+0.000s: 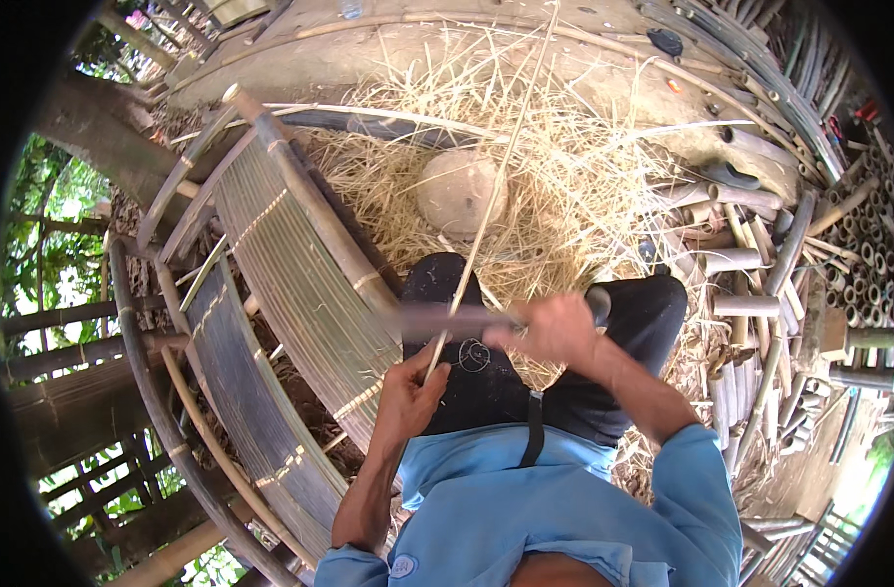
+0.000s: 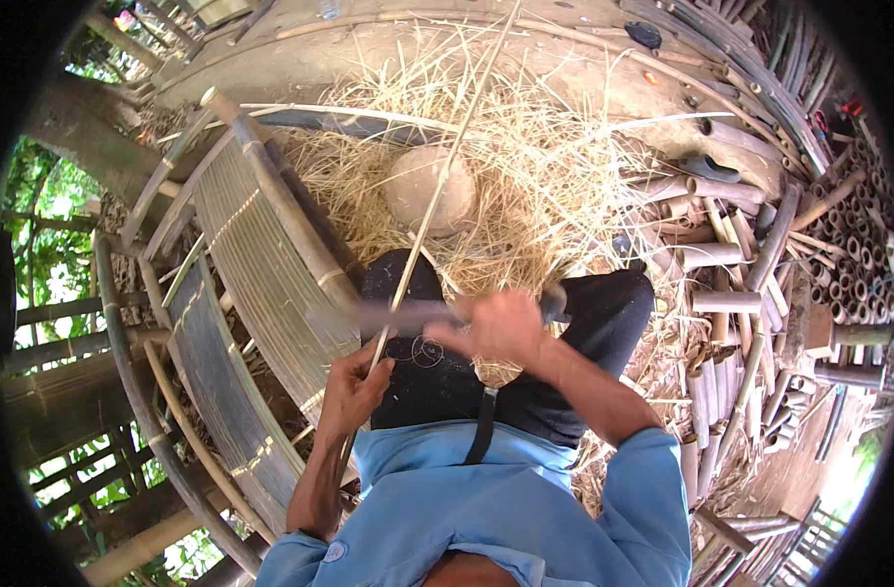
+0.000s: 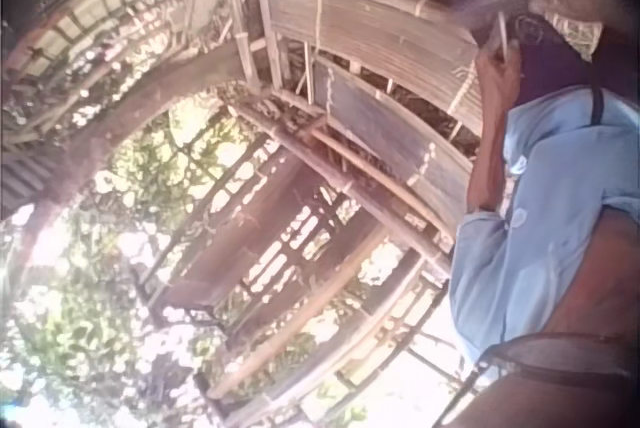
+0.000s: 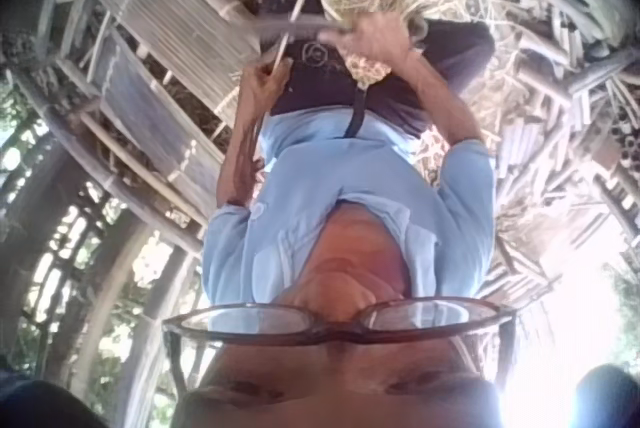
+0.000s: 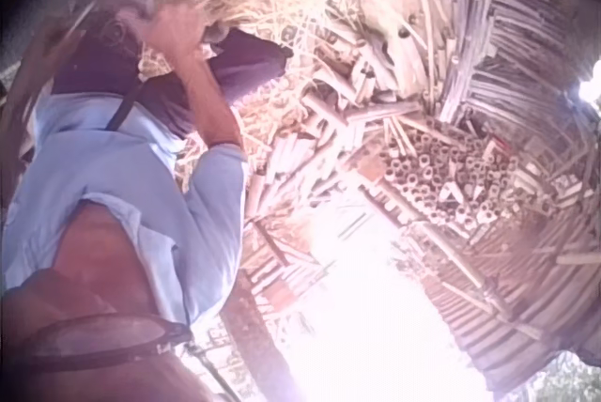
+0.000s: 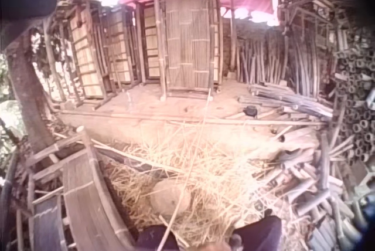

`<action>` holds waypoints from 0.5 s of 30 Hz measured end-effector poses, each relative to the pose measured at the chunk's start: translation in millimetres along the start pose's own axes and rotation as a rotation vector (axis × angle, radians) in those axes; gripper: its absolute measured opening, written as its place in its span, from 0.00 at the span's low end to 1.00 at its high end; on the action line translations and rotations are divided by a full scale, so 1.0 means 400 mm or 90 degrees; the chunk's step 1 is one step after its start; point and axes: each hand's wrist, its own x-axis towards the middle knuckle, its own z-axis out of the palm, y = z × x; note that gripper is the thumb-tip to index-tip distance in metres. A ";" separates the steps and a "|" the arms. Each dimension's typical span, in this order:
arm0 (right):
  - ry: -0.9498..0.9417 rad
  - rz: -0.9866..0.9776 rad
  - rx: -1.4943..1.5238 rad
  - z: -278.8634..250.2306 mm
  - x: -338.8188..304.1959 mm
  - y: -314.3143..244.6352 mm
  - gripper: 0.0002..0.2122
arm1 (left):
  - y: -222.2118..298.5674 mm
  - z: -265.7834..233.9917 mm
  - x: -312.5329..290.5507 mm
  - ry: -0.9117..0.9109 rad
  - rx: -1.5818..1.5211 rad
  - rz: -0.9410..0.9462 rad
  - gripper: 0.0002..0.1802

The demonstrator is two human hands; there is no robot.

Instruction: The person shaves a thin strip of bamboo using a machete and trims the end of a bamboo stick against a wooden block. They handle a finished bamboo panel and various bamboo pieces.

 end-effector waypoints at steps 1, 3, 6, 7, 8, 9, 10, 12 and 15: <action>-0.091 0.151 -0.029 -0.033 0.044 0.042 0.33 | 0.007 0.000 -0.021 0.011 -0.009 -0.019 0.20; -0.137 0.384 -0.032 -0.046 0.063 0.192 0.33 | 0.010 0.030 -0.018 -0.020 -0.017 -0.008 0.20; -0.044 0.236 -0.003 -0.028 0.067 0.169 0.37 | 0.020 -0.003 -0.043 -0.004 0.015 0.011 0.20; -0.178 0.191 -0.016 -0.050 0.061 0.134 0.37 | 0.025 -0.015 -0.064 -0.009 -0.002 -0.005 0.20; 0.016 0.026 -0.088 -0.009 0.035 0.157 0.38 | 0.034 -0.025 -0.076 -0.014 -0.019 -0.021 0.20; -0.078 0.189 -0.019 -0.054 0.068 0.152 0.38 | 0.039 -0.031 -0.093 -0.010 -0.028 -0.042 0.20; -0.178 0.357 0.052 -0.101 0.103 0.164 0.38 | 0.031 -0.026 -0.106 -0.015 -0.030 -0.052 0.20; -0.104 0.418 -0.057 -0.079 0.085 0.251 0.38 | 0.037 -0.013 -0.090 -0.042 -0.010 -0.056 0.19; -0.361 0.283 -0.049 -0.116 0.101 0.150 0.41 | 0.024 -0.047 -0.120 -0.028 0.040 -0.038 0.18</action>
